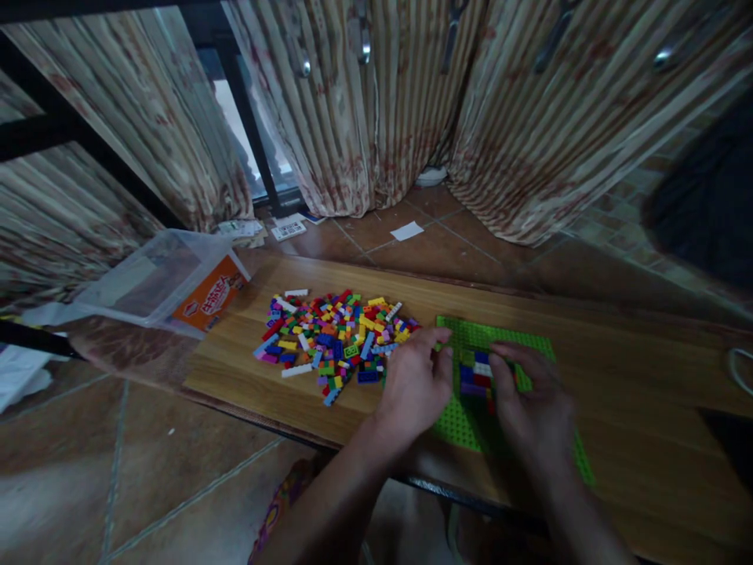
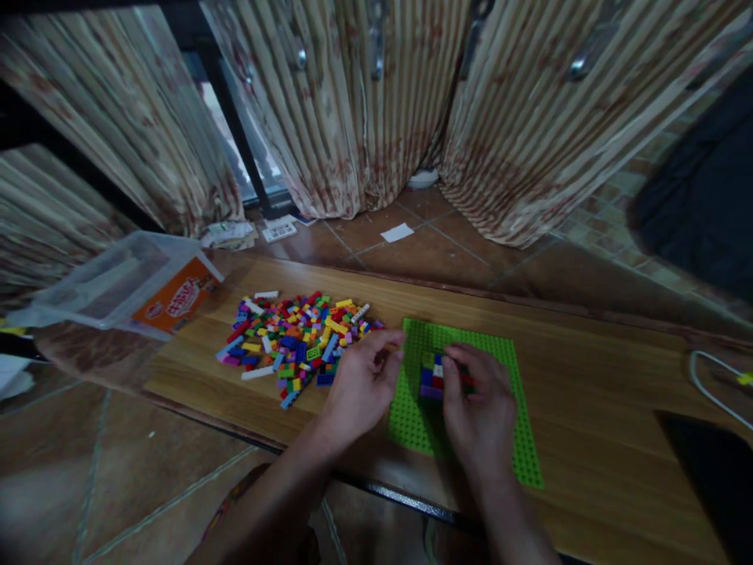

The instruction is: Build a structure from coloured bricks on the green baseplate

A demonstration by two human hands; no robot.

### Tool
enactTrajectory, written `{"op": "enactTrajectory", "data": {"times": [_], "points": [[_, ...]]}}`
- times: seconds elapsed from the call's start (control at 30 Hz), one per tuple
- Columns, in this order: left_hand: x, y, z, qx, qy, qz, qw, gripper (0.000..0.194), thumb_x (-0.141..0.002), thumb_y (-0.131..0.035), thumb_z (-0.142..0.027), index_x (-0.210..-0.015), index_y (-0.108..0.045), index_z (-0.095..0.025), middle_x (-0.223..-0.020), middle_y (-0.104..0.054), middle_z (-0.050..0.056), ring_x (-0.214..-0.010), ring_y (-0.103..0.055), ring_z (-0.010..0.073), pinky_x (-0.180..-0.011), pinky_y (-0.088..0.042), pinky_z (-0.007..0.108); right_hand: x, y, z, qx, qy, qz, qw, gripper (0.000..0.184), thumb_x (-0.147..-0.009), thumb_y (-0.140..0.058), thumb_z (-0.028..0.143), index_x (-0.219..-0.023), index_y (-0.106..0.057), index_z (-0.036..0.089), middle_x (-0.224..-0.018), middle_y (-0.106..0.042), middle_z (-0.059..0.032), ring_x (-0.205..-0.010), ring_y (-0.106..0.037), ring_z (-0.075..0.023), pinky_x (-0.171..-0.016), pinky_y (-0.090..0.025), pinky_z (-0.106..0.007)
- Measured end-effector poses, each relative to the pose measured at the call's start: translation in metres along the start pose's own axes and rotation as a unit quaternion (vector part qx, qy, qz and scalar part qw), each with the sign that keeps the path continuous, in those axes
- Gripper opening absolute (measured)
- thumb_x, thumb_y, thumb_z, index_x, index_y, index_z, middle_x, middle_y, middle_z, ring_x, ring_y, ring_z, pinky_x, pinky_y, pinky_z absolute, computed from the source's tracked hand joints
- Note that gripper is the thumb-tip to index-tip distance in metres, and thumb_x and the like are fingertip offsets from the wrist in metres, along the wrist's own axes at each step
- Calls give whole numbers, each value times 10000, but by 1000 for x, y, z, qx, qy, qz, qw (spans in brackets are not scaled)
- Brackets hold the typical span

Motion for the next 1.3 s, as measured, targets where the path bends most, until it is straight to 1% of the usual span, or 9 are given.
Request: {"op": "enactTrajectory", "data": {"times": [0.13,0.27,0.43,0.53,0.73,0.83,0.93,1.07,1.3], "points": [[-9,36,21,-150,40,-20,988,182,-837,-569,-138,-939,-705,-201,-963,-723,47,-857,-669,184,-820,-511,287,4,-13,18,-17,28,28,999,210,-907,-550,383,-936,-697,236,-989,-704,-74,-986,-622,-246,-900,-483,-454],[-10,56,39,-290,65,4,955,155,-802,-597,-145,-853,-720,-223,-924,-718,47,-852,-671,211,-789,-501,302,4,-16,19,-35,21,34,999,197,-912,-548,359,-933,-701,238,-983,-707,-66,-976,-623,-236,-893,-487,-442],[-5,56,42,-371,73,38,925,217,-799,-596,-176,-967,-721,-231,-981,-705,71,-838,-672,233,-734,-498,305,0,-6,7,-47,-9,1,999,187,-899,-567,349,-913,-707,226,-966,-711,-64,-965,-631,-228,-892,-488,-424],[-4,55,41,-387,69,46,919,190,-811,-579,-189,-934,-720,-222,-966,-706,76,-834,-671,242,-720,-493,310,-4,4,1,-56,-12,-22,998,186,-892,-577,349,-905,-707,217,-948,-713,-63,-952,-637,-225,-891,-487,-417],[-10,55,39,-332,43,31,942,131,-823,-572,-212,-828,-703,-214,-937,-700,56,-829,-652,221,-748,-482,313,-13,27,-21,-55,-59,-66,995,211,-876,-574,361,-881,-713,203,-902,-720,-59,-905,-657,-223,-854,-497,-393],[-11,47,29,-226,21,29,974,96,-811,-594,-208,-789,-688,-205,-886,-696,29,-779,-634,172,-750,-476,279,-14,35,-31,-63,-85,-87,991,228,-863,-579,376,-870,-719,197,-887,-725,-60,-885,-666,-226,-833,-504,-391],[-5,24,17,-123,11,77,989,104,-832,-581,-228,-805,-677,-200,-795,-679,-2,-672,-598,133,-669,-462,245,-14,39,-36,-68,-101,-91,988,237,-855,-577,382,-862,-724,196,-892,-731,-62,-885,-671,-230,-833,-506,-397],[6,-9,11,-42,28,143,988,104,-846,-566,-224,-822,-661,-191,-709,-649,-19,-640,-593,128,-618,-447,230,-14,37,-36,-73,-105,-80,989,236,-853,-577,383,-861,-727,201,-891,-735,-61,-889,-673,-232,-838,-506,-392],[12,-40,13,0,41,142,989,181,-817,-554,-122,-969,-635,-175,-774,-678,0,-673,-630,130,-640,-473,231,-13,40,-40,-75,-111,-78,988,221,-859,-579,368,-855,-723,200,-891,-734,-62,-887,-674,-231,-838,-503,-386]]}}
Point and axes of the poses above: each hand's wrist, its own x-axis away from the middle knuckle, its own y-axis out of the back of the hand, z = x × y, the point moved 10 cm from there along -x, towards the middle knuckle
